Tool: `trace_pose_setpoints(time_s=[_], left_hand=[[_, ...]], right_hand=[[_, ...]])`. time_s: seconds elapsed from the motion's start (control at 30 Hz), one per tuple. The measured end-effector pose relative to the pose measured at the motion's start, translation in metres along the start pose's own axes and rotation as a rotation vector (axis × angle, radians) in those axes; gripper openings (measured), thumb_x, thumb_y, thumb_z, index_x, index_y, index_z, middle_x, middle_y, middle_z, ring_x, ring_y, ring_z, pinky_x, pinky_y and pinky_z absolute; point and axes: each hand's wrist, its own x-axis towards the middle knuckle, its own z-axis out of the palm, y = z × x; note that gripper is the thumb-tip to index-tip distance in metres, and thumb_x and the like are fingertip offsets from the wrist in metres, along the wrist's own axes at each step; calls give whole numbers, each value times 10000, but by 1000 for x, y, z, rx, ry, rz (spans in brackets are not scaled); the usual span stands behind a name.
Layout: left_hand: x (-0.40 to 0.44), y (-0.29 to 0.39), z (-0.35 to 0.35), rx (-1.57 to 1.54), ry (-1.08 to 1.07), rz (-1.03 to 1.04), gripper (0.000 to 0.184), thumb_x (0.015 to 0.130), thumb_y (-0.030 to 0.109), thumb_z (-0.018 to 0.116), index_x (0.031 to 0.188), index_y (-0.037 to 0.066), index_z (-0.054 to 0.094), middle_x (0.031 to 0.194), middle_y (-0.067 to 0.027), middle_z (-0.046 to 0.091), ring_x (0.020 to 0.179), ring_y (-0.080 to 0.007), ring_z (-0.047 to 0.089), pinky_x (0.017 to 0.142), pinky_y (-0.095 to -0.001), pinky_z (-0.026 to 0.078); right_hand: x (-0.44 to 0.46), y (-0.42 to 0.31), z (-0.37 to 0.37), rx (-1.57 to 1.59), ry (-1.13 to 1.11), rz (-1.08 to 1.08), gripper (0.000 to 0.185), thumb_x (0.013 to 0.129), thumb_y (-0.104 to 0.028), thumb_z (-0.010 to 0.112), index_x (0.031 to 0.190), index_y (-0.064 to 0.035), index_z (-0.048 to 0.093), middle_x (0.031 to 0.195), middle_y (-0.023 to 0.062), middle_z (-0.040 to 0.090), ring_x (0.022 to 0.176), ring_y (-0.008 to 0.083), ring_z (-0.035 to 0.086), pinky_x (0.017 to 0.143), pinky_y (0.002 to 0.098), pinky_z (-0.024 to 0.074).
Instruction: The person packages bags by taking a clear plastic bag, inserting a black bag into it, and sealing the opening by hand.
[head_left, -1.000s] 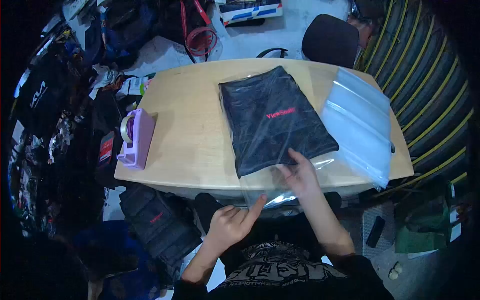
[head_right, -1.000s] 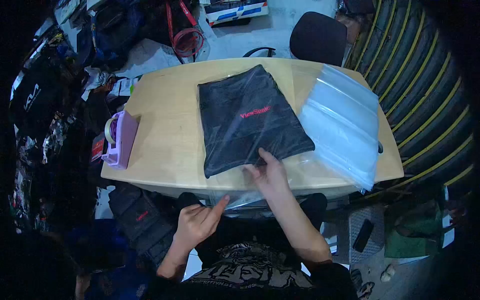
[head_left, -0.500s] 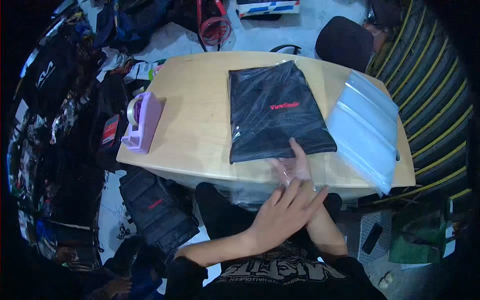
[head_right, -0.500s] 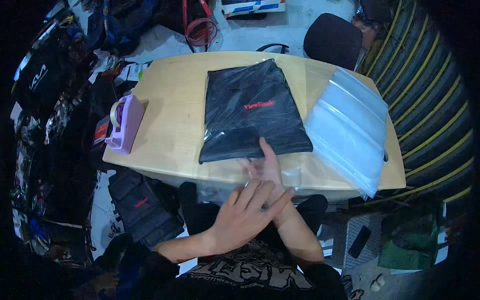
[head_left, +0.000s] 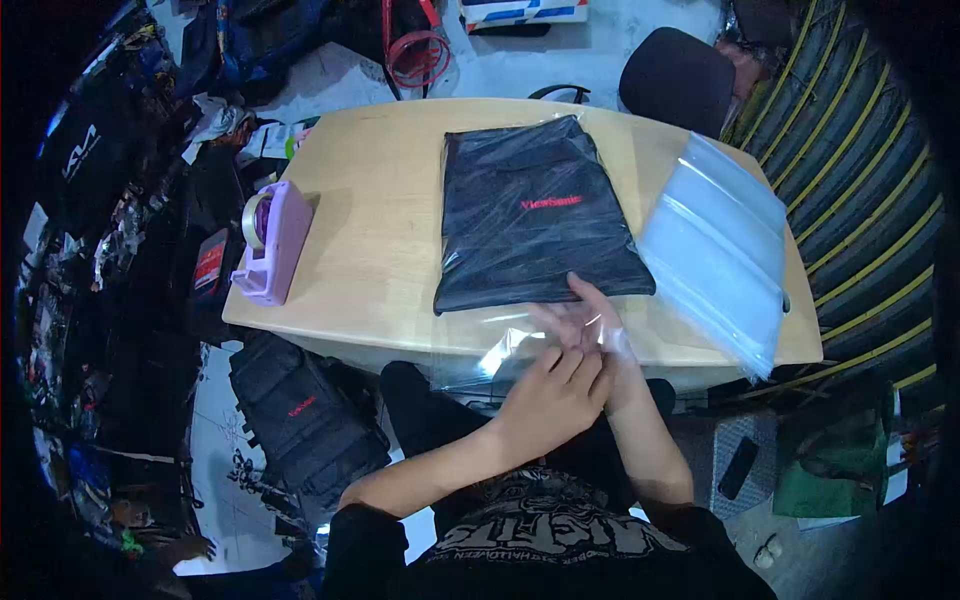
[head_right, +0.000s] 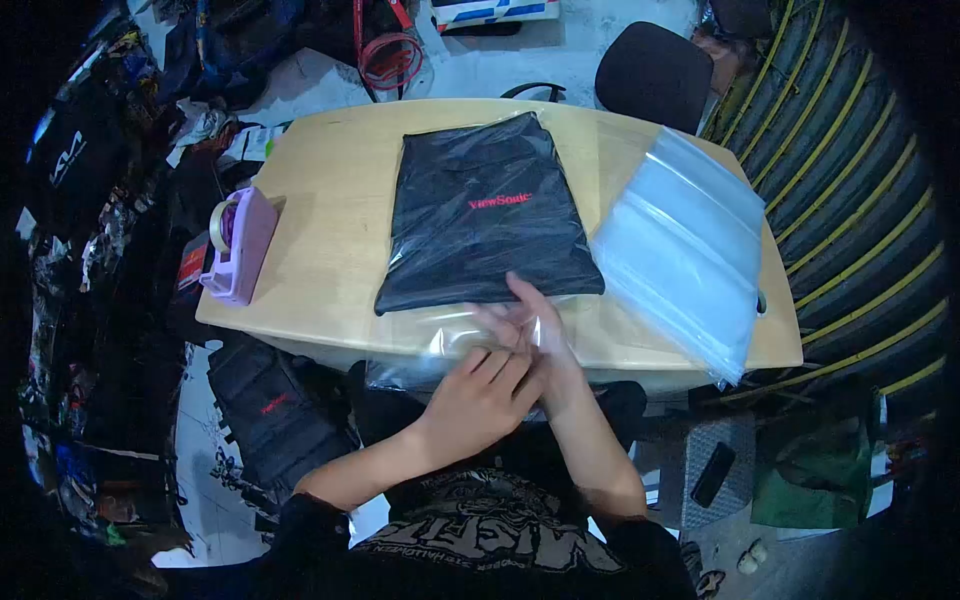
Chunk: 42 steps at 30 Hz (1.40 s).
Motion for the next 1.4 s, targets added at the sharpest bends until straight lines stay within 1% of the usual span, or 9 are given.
trace_pose_setpoints(time_s=[0.23,0.4,0.5,0.53,0.67,0.77,0.97,1.13,1.4], left_hand=[[10,5,-13,-4,76,-22,444,790,178,576,1221,71,577,1192,-94,550,1088,-230,519,874,-370,388],[6,-4,-9,67,8,-85,491,787,170,573,1259,37,547,1231,-117,542,1154,-259,517,957,-385,376],[4,-9,0,12,70,-77,435,775,155,571,1182,1,587,1160,-137,598,1133,-248,557,966,-368,397],[2,-10,1,-19,79,-55,424,774,150,570,1170,1,594,1151,-138,605,1135,-244,559,959,-364,404],[1,-5,-3,-107,75,-30,408,768,134,572,1147,-12,600,1169,-148,607,1116,-247,581,957,-371,421],[8,-6,-13,-4,153,-48,398,764,126,573,1133,-17,608,1197,-160,601,1076,-254,611,963,-375,433],[-2,-16,1,-36,99,-73,389,753,112,599,1121,-14,623,1233,-190,600,1059,-275,628,947,-364,463],[-6,-5,-9,-12,107,-41,363,742,111,615,1077,-25,646,1139,-184,651,1040,-278,644,923,-376,497],[-13,-4,-1,-36,32,-66,384,760,114,601,1121,-16,626,1163,-157,642,1097,-267,615,975,-378,457]], right_hand=[[10,1,-16,14,9,98,386,902,-299,652,939,49,490,879,141,615,953,280,645,854,390,547],[-17,0,23,-31,193,170,548,918,-407,606,1167,66,485,1020,196,636,945,265,642,813,359,541],[-8,4,16,-122,154,61,622,938,-410,569,1279,75,382,1164,227,576,1039,289,612,888,370,517],[-2,-2,12,-21,-50,228,625,944,-406,553,1317,60,366,1202,226,553,1086,299,590,920,372,499],[-1,0,19,-40,194,121,526,934,-381,569,1218,50,463,997,198,641,845,257,663,772,359,551],[17,-10,-42,134,-296,384,587,929,-379,582,1265,70,410,1142,232,580,972,291,641,837,370,534],[6,-5,-9,-85,100,118,589,922,-401,593,1267,54,447,1226,232,546,1081,315,596,919,404,507],[17,5,-1,50,6,-69,508,1011,-336,435,1377,1,337,1317,231,486,1261,374,464,1054,513,424],[19,1,-1,-12,-35,-45,598,971,-373,516,1342,61,339,1250,290,504,1197,390,518,1034,473,452]])
